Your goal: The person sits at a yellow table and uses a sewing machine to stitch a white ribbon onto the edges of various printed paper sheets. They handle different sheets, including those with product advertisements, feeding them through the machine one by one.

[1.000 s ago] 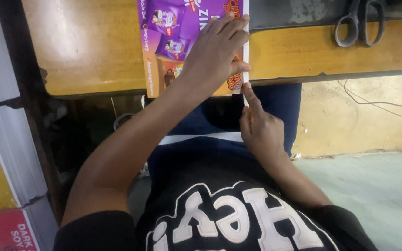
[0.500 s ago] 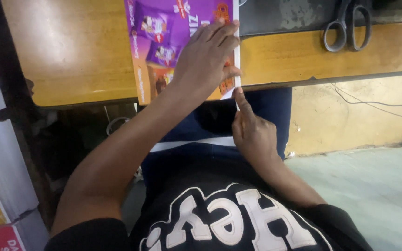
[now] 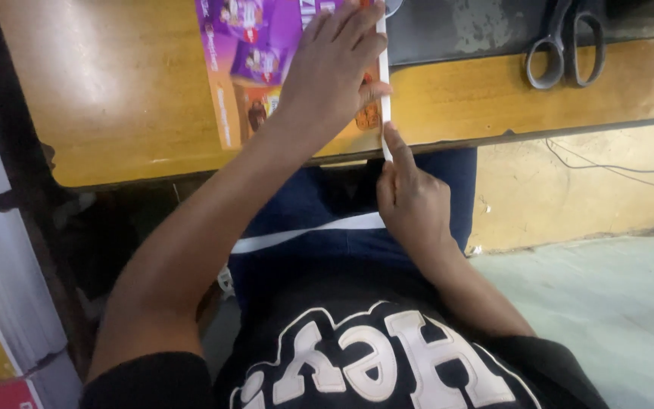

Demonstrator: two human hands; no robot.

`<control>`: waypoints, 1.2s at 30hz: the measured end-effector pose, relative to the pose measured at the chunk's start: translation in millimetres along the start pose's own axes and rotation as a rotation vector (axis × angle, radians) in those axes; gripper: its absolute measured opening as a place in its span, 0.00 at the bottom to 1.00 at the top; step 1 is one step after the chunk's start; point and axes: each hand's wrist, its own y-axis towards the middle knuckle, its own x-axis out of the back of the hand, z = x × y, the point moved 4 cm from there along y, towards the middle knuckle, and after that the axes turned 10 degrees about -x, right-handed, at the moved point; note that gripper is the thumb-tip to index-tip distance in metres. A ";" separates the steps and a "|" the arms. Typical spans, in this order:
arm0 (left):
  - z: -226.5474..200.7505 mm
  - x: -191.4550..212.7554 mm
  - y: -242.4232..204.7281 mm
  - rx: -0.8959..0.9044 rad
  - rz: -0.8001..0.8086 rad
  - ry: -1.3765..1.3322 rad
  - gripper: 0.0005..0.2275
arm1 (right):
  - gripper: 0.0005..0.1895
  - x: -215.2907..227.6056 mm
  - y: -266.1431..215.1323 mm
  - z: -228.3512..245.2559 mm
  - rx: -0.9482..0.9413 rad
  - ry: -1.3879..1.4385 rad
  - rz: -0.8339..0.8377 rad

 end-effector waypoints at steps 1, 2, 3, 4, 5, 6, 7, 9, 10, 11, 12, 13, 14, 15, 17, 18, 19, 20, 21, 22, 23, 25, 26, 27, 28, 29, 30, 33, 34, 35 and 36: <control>-0.5 2.2 0.5 -0.059 -0.055 0.010 0.22 | 0.31 -0.4 -0.3 -1.0 0.013 -0.008 -0.014; -3.7 5.9 -1.1 -0.056 -0.053 0.003 0.22 | 0.31 0.0 -3.5 -1.4 0.008 -0.010 -0.008; -4.7 11.5 -0.1 -0.066 -0.058 0.000 0.19 | 0.32 0.7 -2.9 -1.2 0.018 -0.013 -0.013; -5.7 17.5 0.7 -0.076 -0.064 -0.002 0.17 | 0.33 1.5 -2.4 -0.5 0.028 -0.016 -0.018; -5.5 14.9 1.2 -0.071 -0.065 0.002 0.17 | 0.33 3.2 -0.6 1.5 0.034 -0.015 -0.016; -5.2 10.9 1.6 -0.065 -0.037 -0.012 0.16 | 0.31 4.9 1.3 3.0 0.028 -0.027 -0.021; -6.0 6.2 0.7 -0.059 -0.004 -0.030 0.15 | 0.30 6.4 1.1 4.8 0.019 -0.038 -0.023; -8.1 -0.6 -6.0 -0.066 0.010 -0.021 0.17 | 0.31 6.0 1.2 4.6 0.028 -0.058 -0.013; -9.4 -4.2 -8.5 -0.078 0.021 -0.011 0.18 | 0.31 5.9 1.4 4.5 0.035 -0.079 -0.008; -11.4 -3.9 -10.4 -0.075 0.021 -0.010 0.18 | 0.31 7.3 2.1 6.4 0.038 -0.078 -0.007; -13.4 -3.9 -12.3 -0.068 0.032 -0.008 0.18 | 0.31 8.9 2.9 8.0 0.034 -0.091 -0.003; -15.2 -3.9 -13.3 -0.066 0.044 -0.007 0.18 | 0.30 10.3 3.8 9.7 0.028 -0.104 -0.003; -17.1 -1.6 -13.5 -0.067 0.043 -0.005 0.18 | 0.30 10.4 5.9 10.1 0.029 -0.103 -0.005; -19.5 0.4 -14.0 -0.067 0.049 0.004 0.18 | 0.30 10.2 7.5 10.6 0.031 -0.138 0.007; -23.4 3.3 -15.5 -0.066 0.055 0.013 0.17 | 0.31 10.9 12.0 12.0 0.034 -0.172 0.018; -25.4 5.6 -16.4 -0.080 0.022 0.026 0.15 | 0.28 13.0 14.9 14.0 0.059 -0.158 -0.011; -27.1 7.7 -16.5 -0.096 -0.014 0.038 0.14 | 0.26 15.4 18.3 15.7 0.084 -0.145 -0.042; -26.8 9.1 -18.3 -0.098 -0.015 0.038 0.14 | 0.26 16.2 21.7 16.2 0.084 -0.147 -0.044; -27.8 10.9 -20.0 -0.123 -0.036 0.025 0.10 | 0.27 16.7 25.0 15.5 0.061 -0.151 -0.036; -28.6 12.4 -21.6 -0.149 -0.055 0.011 0.07 | 0.27 17.2 28.4 14.6 0.038 -0.155 -0.028; -28.2 14.1 -22.4 -0.150 -0.055 0.008 0.07 | 0.27 17.9 31.8 14.9 0.036 -0.156 -0.027; -28.7 18.0 -24.2 -0.189 -0.070 -0.008 0.05 | 0.29 18.6 38.4 16.0 0.050 -0.221 -0.031; -27.6 16.5 -24.9 -0.190 -0.067 -0.011 0.05 | 0.29 19.8 41.6 18.2 0.046 -0.221 -0.029; -24.6 13.5 -24.9 -0.165 -0.015 -0.006 0.09 | 0.30 19.9 46.2 19.7 0.022 -0.222 0.003; -21.5 10.8 -24.9 -0.141 0.038 -0.001 0.14 | 0.31 20.2 50.7 21.3 -0.003 -0.223 0.035; -18.6 11.4 -21.5 -0.144 0.036 -0.002 0.14 | 0.31 19.6 55.0 21.1 -0.005 -0.224 0.032; -15.0 12.2 -18.1 -0.132 0.030 -0.025 0.13 | 0.30 19.3 59.2 21.6 0.008 -0.232 0.020; -5.1 10.9 -13.3 -0.122 0.015 -0.026 0.12 | 0.29 15.3 71.1 19.7 0.011 -0.234 0.016; -1.3 9.9 -12.0 -0.125 0.006 -0.004 0.12 | 0.29 13.3 75.9 18.3 0.002 -0.228 0.022; -0.1 12.5 -8.8 -0.126 0.005 -0.006 0.12 | 0.29 15.6 79.4 19.8 0.001 -0.230 0.022; 1.5 14.7 -5.6 -0.116 0.011 -0.014 0.11 | 0.29 17.1 82.8 21.6 0.009 -0.198 0.046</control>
